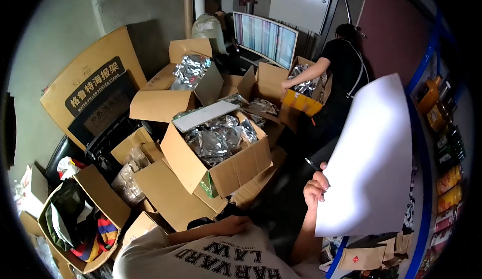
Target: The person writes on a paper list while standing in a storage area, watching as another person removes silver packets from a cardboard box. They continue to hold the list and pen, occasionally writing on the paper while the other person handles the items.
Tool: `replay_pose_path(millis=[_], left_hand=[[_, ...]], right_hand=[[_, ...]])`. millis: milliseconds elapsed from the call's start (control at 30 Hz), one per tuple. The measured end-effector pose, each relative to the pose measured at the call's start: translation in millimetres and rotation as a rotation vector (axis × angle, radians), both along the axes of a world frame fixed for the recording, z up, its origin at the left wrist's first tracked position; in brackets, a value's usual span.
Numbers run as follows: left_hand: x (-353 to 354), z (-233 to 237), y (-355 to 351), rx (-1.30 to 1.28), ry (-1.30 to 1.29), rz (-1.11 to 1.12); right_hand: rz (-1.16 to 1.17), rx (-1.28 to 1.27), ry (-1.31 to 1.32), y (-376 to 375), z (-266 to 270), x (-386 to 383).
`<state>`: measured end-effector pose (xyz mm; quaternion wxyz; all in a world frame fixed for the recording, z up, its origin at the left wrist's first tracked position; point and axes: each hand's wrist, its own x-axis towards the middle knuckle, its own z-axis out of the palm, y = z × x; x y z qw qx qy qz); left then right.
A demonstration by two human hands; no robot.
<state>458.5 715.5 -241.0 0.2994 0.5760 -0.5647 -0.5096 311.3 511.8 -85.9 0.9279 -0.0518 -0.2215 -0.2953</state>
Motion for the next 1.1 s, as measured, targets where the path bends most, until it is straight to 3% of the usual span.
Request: replay_pose_path(millis=[67, 133, 167, 233, 267, 333, 400, 467, 500, 567, 600, 633, 667, 733, 900, 1000, 1100], left_hand=[[-3, -20, -1, -0.132, -0.023, 0.023], [-5, -35, 0, -0.189, -0.015, 0.041], [-5, -34, 2, -0.147, 0.008, 0.039], [-2, -12, 5, -0.058, 0.013, 0.017], [-1, -18, 8, -0.080, -0.016, -0.099], [-2, -15, 11, -0.100, 0.018, -0.005], [0, -5, 12, -0.032, 0.054, -0.009], [-2, 3, 14, 0.040, 0.116, 0.007], [-3, -15, 15, 0.036, 0.083, -0.002], [-3, -40, 16, -0.060, -0.008, -0.062], [-5, -48, 19, -0.110, -0.049, -0.090], [-6, -7, 15, 0.018, 0.069, -0.047], [-8, -9, 14, 0.022, 0.079, -0.044], [-11, -13, 14, -0.018, 0.029, -0.067], [-17, -7, 10, -0.003, 0.050, -0.068], [-22, -2, 9, -0.066, 0.046, -0.049], [-23, 7, 9, -0.092, 0.104, -0.011]], right_hand=[[-0.130, -0.195, 0.217, 3, -7, -3], [-0.366, -0.426, 0.616, 15, -5, -3], [-0.244, -0.501, 0.663, 10, -9, -5], [-0.826, -0.927, 1.117, 11, -24, 5], [-1.177, -1.138, 1.501, 4, -34, 9], [-1.366, -1.226, 1.775, -2, -40, 5], [-1.321, -1.223, 1.924, 2, -37, -3], [-1.364, -1.161, 1.790, 3, -33, -6], [-1.379, -1.133, 1.723, 6, -35, -9], [-1.153, -0.810, 1.455, 2, -45, -35], [-0.940, -0.610, 1.032, -1, -50, -48], [-0.678, -0.376, 0.670, -5, -56, -62], [-0.298, -0.092, 0.037, -4, -52, -67], [-0.290, -0.036, 0.018, 7, -35, -74], [-0.382, 0.030, 0.095, 15, -51, -94], [-0.449, 0.261, -0.004, 23, -45, -95], [-0.294, -0.107, 0.042, 26, -35, -92]])
